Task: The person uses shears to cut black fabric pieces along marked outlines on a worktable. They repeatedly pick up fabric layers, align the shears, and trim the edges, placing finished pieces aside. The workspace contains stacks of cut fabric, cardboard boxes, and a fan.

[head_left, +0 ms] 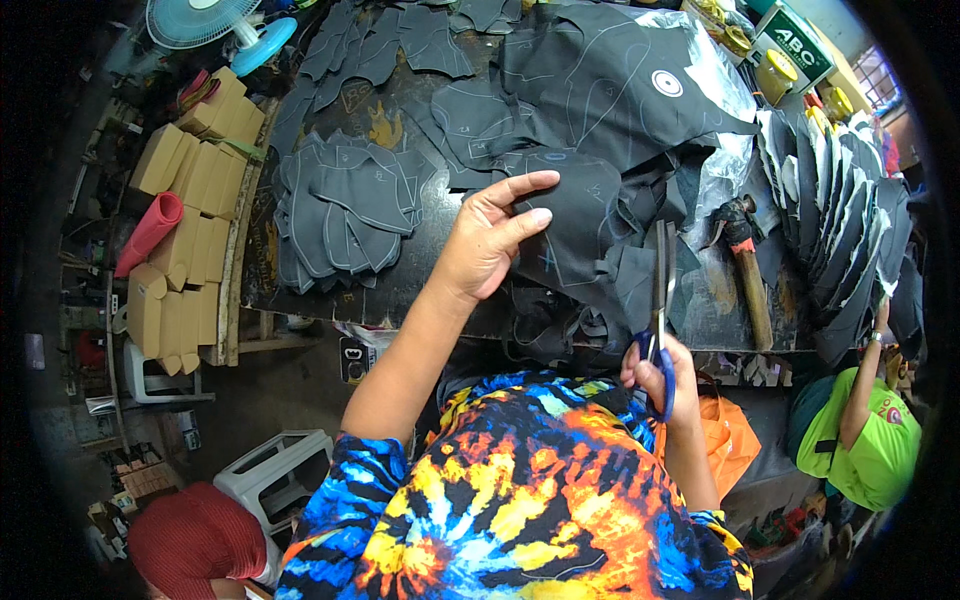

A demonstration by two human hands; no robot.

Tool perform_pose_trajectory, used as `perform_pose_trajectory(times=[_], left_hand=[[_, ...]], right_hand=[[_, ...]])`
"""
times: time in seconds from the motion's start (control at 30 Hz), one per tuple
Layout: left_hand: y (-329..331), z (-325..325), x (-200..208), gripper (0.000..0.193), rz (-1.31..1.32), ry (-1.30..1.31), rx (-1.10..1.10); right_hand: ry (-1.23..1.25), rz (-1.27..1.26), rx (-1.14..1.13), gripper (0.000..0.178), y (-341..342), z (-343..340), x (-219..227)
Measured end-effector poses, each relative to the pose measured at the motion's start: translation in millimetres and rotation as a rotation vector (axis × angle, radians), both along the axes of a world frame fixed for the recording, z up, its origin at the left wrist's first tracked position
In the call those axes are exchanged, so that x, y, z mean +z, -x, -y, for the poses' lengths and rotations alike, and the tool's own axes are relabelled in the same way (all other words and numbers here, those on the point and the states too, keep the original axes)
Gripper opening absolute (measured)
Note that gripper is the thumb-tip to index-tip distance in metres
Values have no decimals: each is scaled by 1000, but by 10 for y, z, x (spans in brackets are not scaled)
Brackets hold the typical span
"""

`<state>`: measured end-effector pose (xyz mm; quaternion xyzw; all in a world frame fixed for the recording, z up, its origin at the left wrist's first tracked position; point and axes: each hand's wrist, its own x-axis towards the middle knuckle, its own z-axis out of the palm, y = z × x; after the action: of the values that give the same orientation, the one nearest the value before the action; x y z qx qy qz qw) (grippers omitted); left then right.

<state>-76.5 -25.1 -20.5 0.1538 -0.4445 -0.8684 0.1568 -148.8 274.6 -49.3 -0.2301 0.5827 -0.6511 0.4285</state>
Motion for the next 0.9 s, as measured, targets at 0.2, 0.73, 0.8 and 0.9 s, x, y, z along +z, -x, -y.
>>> perform_pose_trajectory(times=[0.2, 0.73, 0.8, 0.9], left_hand=[[73, -168, 147, 45, -284, -10, 299], [9, -1066, 99, 58, -131, 424, 310], [-7, -1118, 65, 59, -126, 406, 287], [-13, -1117, 15, 60, -139, 379, 264]], right_hand=[[128, 73, 130, 40, -82, -4, 176], [75, -24, -54, 38, -147, 375, 67], [62, -30, -78, 36, -154, 395, 70], [34, -60, -105, 30, -163, 417, 75]])
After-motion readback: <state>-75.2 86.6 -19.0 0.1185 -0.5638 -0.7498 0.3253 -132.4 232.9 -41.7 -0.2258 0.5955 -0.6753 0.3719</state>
